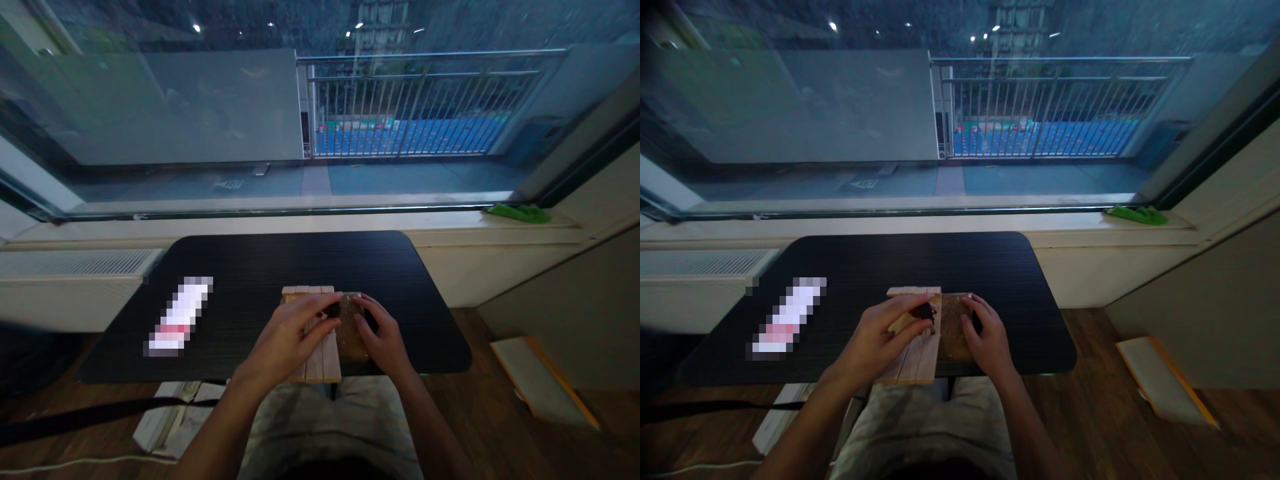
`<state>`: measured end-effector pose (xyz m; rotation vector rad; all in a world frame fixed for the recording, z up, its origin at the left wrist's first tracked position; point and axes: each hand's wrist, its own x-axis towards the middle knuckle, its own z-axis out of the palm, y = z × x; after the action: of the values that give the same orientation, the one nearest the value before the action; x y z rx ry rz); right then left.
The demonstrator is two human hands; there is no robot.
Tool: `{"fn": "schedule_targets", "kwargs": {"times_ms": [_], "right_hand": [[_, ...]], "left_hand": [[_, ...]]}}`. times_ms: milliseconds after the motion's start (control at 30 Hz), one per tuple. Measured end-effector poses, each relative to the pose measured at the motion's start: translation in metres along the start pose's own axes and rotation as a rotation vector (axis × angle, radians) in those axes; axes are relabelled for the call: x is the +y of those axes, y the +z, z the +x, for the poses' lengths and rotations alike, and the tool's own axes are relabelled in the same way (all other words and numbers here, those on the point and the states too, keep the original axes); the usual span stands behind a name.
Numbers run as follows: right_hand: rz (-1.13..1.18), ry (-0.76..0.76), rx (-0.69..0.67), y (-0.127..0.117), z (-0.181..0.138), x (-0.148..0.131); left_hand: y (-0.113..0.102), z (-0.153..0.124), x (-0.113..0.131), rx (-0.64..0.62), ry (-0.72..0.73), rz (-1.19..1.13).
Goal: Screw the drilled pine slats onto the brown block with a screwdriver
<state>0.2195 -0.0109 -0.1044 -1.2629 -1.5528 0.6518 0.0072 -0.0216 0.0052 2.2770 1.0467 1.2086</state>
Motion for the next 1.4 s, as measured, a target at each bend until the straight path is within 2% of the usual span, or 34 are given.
{"fn": "schedule_targets", "kwargs": {"times_ms": [333, 733, 1100, 1400], "right_hand": [[-0.009, 0.015, -0.026, -0.001, 0.0006, -0.0002], [-0.015, 0.002, -0.016, -0.0001, 0.0007, -0.0006], [-0.003, 0.002, -0.014, 0.0005, 0.0009, -0.0002], [0.004, 0.003, -0.015, 0.001, -0.0001, 0.0017]], "left_hand": [[-0.0013, -0.0017, 0.0003, -0.057, -0.055, -0.023], [0.0001, -0.0008, 0.0015, -0.107, -0.054, -0.052], [-0.0001, -0.0019, 0.0038, -0.082, -0.089, -0.026], [0.002, 0.0, -0.0002, -0.031, -0.036, -0.009]]}}
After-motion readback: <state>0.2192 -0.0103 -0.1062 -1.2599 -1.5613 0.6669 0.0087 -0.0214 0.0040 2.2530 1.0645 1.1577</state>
